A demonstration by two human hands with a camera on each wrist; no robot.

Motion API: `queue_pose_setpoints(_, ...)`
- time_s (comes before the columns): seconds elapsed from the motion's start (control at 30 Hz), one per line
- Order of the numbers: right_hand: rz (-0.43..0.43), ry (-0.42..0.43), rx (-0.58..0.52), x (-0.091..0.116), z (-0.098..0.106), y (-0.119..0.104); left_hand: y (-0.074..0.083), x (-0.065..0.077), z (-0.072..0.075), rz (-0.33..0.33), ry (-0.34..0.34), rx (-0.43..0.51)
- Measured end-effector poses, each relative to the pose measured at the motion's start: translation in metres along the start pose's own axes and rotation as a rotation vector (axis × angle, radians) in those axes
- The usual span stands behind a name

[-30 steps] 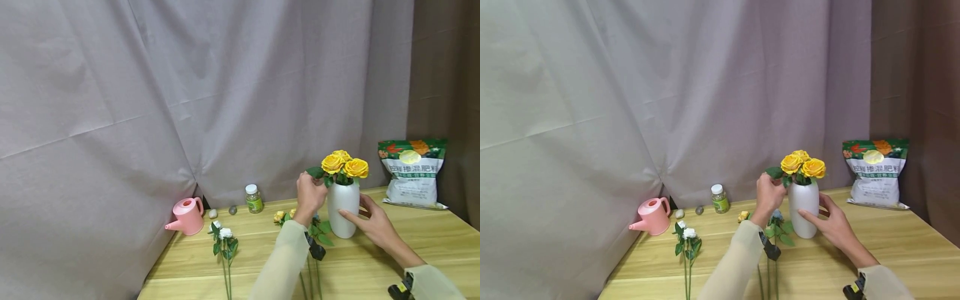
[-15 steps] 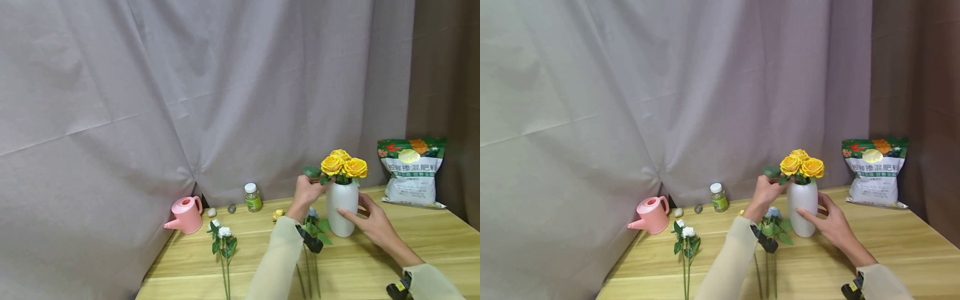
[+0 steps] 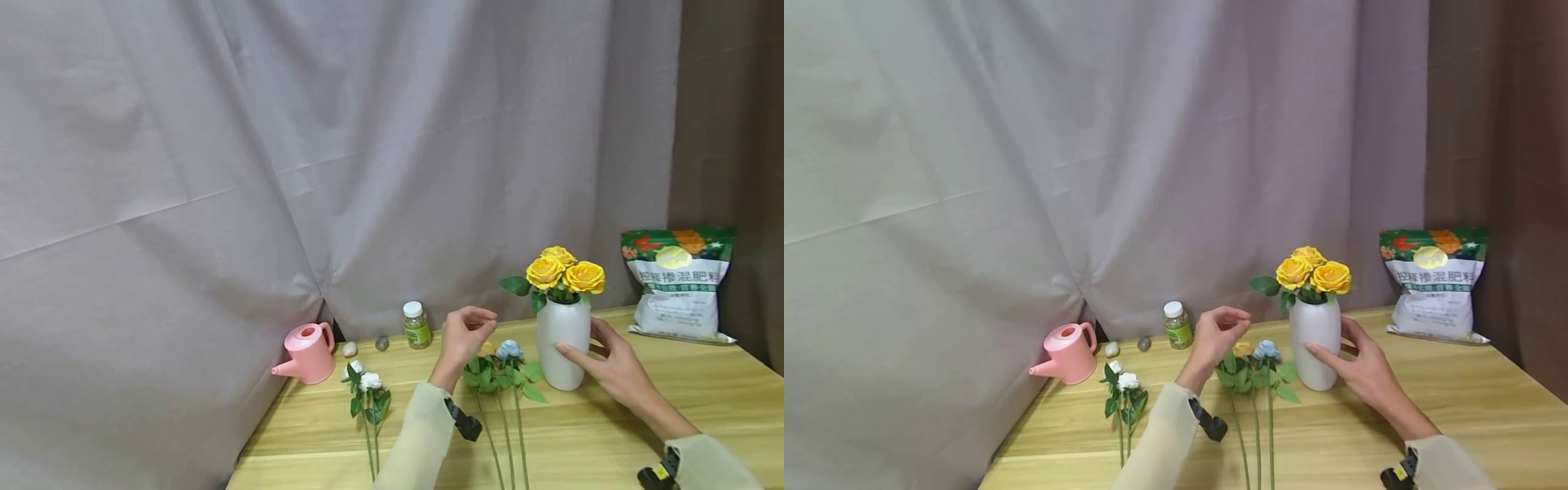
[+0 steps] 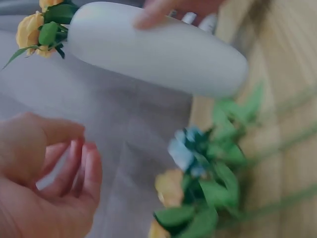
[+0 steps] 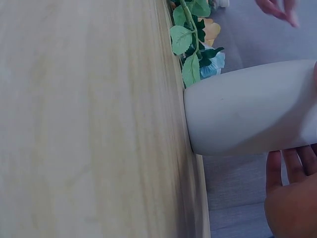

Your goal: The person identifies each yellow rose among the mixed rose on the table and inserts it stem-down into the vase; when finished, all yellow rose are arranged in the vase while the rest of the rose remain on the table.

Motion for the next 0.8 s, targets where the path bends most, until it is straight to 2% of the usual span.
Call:
queue_pose_setpoints(0.13, -0.026, 0.002, 0.008, 0.003, 0.002, 0.004, -0.024, 0.013, 0.013, 0.059, 0.078, -0.116)
queue_pose_setpoints(0.3, -0.034, 0.003, 0.003, 0.005, 0.004, 0.005, -0.058, 0.026, 0.022, 0.149, 0.088, -0.229)
queue_pose_setpoints(0.4, -0.036, 0.002, 0.002, 0.005, 0.004, 0.005, -0.074, 0.034, 0.029, 0.208, 0.119, -0.273)
queue_pose_setpoints(0.53, -0.037, -0.002, 0.006, 0.003, 0.003, 0.005, -0.082, 0.042, 0.033, 0.239, 0.146, -0.328)
queue_pose_setpoints(0.8, -0.037, -0.010, 0.007, 0.001, 0.000, 0.003, -0.091, 0.053, 0.027, 0.299, 0.051, -0.298)
Point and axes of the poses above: each hand's wrist, its own x-axis away from the middle knuckle, its own z-axis out of the back of the hand, y = z × x, the point moved 8 cm from there along -x, towards the middle knuckle, and after that the axes turned 13 degrees about z, right-handed, at the moved point
